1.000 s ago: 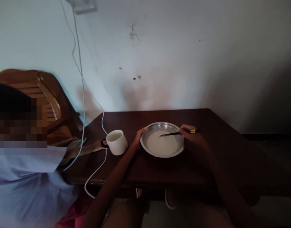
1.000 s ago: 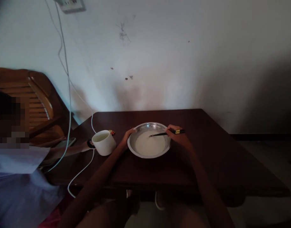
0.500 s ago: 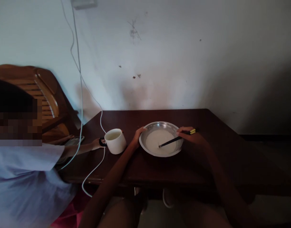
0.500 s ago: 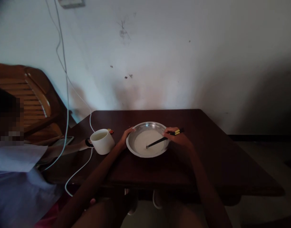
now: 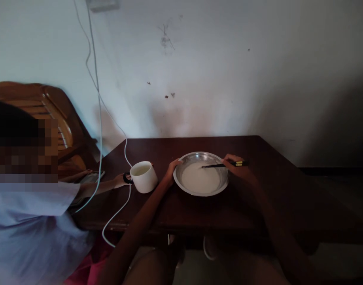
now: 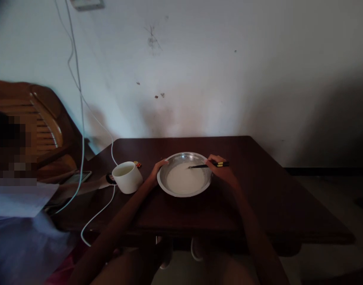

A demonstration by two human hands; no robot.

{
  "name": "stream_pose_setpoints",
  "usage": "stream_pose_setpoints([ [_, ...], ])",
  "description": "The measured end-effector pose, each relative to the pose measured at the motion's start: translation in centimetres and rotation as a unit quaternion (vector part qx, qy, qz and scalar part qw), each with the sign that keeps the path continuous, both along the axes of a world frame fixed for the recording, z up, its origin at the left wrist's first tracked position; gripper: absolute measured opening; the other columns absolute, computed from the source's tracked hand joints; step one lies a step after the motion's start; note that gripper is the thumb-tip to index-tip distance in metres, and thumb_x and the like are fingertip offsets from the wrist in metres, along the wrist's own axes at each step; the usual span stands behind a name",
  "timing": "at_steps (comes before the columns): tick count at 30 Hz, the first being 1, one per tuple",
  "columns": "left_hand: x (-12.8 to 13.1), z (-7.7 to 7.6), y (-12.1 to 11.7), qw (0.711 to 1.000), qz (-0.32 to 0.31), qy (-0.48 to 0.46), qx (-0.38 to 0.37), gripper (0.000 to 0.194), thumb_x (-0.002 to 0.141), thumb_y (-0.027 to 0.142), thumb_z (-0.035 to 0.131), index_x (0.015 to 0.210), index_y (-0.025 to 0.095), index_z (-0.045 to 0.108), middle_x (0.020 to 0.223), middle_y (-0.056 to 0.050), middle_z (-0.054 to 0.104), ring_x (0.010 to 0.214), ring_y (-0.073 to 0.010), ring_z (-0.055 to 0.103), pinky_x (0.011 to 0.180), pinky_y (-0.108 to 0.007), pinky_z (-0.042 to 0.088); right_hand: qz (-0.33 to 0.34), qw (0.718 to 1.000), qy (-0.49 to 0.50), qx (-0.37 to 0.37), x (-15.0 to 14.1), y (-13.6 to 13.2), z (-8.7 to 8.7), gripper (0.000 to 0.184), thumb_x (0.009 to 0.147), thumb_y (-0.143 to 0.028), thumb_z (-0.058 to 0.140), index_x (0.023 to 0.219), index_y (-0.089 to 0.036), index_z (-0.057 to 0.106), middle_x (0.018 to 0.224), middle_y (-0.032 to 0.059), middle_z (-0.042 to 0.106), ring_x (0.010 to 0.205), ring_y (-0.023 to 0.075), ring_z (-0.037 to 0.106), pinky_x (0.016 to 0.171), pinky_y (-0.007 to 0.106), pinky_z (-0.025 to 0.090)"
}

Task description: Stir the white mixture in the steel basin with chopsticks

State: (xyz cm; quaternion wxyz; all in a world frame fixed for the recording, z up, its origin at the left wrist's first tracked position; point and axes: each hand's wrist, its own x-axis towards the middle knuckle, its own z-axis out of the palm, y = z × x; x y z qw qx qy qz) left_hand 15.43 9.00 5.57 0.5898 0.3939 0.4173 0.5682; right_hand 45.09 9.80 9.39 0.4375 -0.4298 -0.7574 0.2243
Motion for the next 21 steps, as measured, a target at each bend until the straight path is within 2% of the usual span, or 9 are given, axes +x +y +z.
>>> stream_pose_setpoints([
  [1, -0.02, 0.02, 0.0, 1.0, -0.002, 0.0, -0.001, 0.034, 0.065, 0.034, 0.071, 0.093, 0.014, 0.073, 0.075, -0.004, 0.071, 0.076, -0.0239, 0.065, 0.065, -0.029, 0.044, 0.004, 1.0, 0.003, -0.01, 0.16, 0.03, 0.01, 0.037, 0.086, -0.051, 0.056, 0.062, -0.023, 0.055, 0.064, 0.0, 0.057, 0.066, 0.0172, 0.053, 0.064, 0.031, 0.041],
  [3, -0.05, 0.09, -0.01, 1.0, -0.006, 0.003, -0.005, 0.034, 0.065, 0.034, 0.071, 0.092, 0.015, 0.073, 0.073, -0.004, 0.07, 0.075, -0.0235, 0.065, 0.064, -0.029, 0.043, 0.056, 0.998, 0.003, -0.035, 0.32, -0.02, 0.07, 0.039, 0.086, -0.053, 0.056, 0.061, -0.023, 0.054, 0.062, -0.0009, 0.055, 0.063, 0.0163, 0.052, 0.062, 0.031, 0.041],
  [5, -0.04, 0.15, -0.01, 1.0, -0.004, 0.003, -0.007, 0.033, 0.063, 0.033, 0.072, 0.09, 0.015, 0.073, 0.072, -0.003, 0.07, 0.073, -0.0224, 0.064, 0.064, -0.028, 0.043, 0.099, 0.994, -0.006, -0.043, 0.11, -0.18, 0.1, 0.038, 0.086, -0.054, 0.057, 0.064, -0.023, 0.059, 0.066, 0.0001, 0.06, 0.066, 0.0172, 0.055, 0.065, 0.031, 0.043],
  [8, 0.06, 0.16, -0.05, 1.0, 0.0, -0.007, -0.002, 0.028, 0.062, 0.032, 0.072, 0.085, 0.015, 0.071, 0.071, -0.003, 0.07, 0.071, -0.0208, 0.063, 0.065, -0.028, 0.044, 0.059, 0.998, -0.01, -0.02, -0.32, -0.32, 0.13, 0.035, 0.085, -0.054, 0.058, 0.07, -0.023, 0.064, 0.073, 0.0018, 0.065, 0.072, 0.0188, 0.059, 0.069, 0.032, 0.044],
  [11, 0.16, 0.07, -0.11, 1.0, 0.0, -0.007, -0.007, 0.024, 0.062, 0.033, 0.071, 0.079, 0.016, 0.07, 0.065, -0.002, 0.067, 0.066, -0.0202, 0.061, 0.064, -0.029, 0.043, 0.009, 1.0, -0.001, -0.019, -0.12, -0.22, 0.19, 0.037, 0.086, -0.053, 0.056, 0.064, -0.023, 0.057, 0.065, 0.0005, 0.06, 0.066, 0.0175, 0.055, 0.063, 0.032, 0.042],
  [14, 0.12, 0.0, -0.12, 1.0, 0.0, -0.003, -0.01, 0.024, 0.062, 0.033, 0.071, 0.079, 0.016, 0.07, 0.063, -0.001, 0.065, 0.067, -0.0212, 0.061, 0.064, -0.029, 0.043, 0.075, 0.996, -0.011, -0.049, 0.03, -0.12, 0.08, 0.039, 0.086, -0.054, 0.056, 0.063, -0.023, 0.056, 0.065, 0.0005, 0.06, 0.065, 0.0176, 0.056, 0.063, 0.032, 0.044],
  [16, 0.04, -0.01, -0.13, 1.0, -0.001, 0.002, -0.009, 0.026, 0.063, 0.033, 0.07, 0.083, 0.016, 0.071, 0.064, -0.002, 0.066, 0.069, -0.0221, 0.062, 0.065, -0.03, 0.043, 0.095, 0.995, -0.012, -0.032, -0.19, -0.06, -0.13, 0.039, 0.086, -0.056, 0.056, 0.066, -0.023, 0.06, 0.071, 0.0027, 0.065, 0.073, 0.02, 0.06, 0.071, 0.034, 0.047],
  [19, -0.05, 0.02, -0.21, 1.0, 0.003, 0.007, -0.008, 0.028, 0.063, 0.035, 0.071, 0.084, 0.016, 0.071, 0.063, -0.002, 0.065, 0.068, -0.0218, 0.062, 0.064, -0.03, 0.043, 0.018, 0.999, -0.005, 0.026, -0.32, 0.19, -0.36, 0.037, 0.085, -0.055, 0.055, 0.068, -0.024, 0.062, 0.075, 0.0048, 0.067, 0.08, 0.0229, 0.06, 0.078, 0.038, 0.047],
  [21, -0.05, 0.07, -0.3, 1.0, 0.003, 0.005, -0.011, 0.027, 0.063, 0.036, 0.071, 0.082, 0.016, 0.071, 0.061, -0.001, 0.064, 0.067, -0.0215, 0.061, 0.064, -0.03, 0.043, -0.013, 1.0, -0.013, 0.024, -0.01, 0.35, -0.32, 0.036, 0.086, -0.053, 0.055, 0.065, -0.024, 0.06, 0.07, 0.0036, 0.065, 0.076, 0.022, 0.059, 0.075, 0.038, 0.047],
])
